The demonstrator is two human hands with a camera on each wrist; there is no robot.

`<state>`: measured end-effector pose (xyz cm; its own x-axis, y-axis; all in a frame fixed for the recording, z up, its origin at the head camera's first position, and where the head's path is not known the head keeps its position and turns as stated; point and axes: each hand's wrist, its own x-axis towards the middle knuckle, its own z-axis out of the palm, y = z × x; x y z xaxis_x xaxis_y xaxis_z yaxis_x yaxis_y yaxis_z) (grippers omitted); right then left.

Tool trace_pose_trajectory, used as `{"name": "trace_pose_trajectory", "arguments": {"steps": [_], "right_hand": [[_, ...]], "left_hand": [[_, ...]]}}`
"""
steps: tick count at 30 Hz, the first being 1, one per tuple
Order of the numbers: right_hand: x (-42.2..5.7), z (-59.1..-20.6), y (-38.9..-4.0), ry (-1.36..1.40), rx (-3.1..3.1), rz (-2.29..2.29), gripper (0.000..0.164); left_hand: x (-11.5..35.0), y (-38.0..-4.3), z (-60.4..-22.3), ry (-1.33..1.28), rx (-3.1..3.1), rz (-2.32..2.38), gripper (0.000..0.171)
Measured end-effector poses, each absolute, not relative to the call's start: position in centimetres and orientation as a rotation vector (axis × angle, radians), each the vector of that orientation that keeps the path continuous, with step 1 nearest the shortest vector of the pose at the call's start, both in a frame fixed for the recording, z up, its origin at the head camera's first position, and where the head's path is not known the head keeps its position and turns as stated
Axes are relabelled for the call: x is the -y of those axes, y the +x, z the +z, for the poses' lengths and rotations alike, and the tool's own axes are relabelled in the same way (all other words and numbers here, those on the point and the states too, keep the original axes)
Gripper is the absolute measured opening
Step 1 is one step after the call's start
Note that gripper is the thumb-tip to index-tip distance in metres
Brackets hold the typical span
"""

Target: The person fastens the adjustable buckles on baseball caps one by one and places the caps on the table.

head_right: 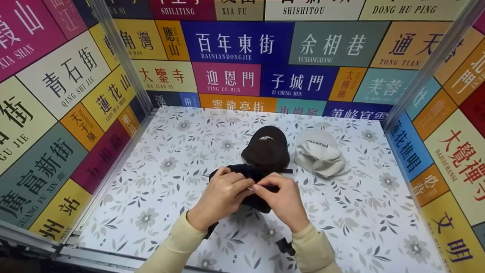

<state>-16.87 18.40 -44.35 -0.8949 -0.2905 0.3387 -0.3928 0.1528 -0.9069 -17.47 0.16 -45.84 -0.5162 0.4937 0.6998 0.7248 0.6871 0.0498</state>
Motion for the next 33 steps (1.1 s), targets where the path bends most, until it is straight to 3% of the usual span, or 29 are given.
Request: {"name": "trace_pose_trajectory", "arguments": {"steps": [33], "right_hand": [[-18.21, -44.40, -16.68, 0.708, 2.386, 1.824, 0.007]], "left_hand": [[-0.12, -17.33, -45.78, -0.941, 2.225, -0.377, 0.015]]}}
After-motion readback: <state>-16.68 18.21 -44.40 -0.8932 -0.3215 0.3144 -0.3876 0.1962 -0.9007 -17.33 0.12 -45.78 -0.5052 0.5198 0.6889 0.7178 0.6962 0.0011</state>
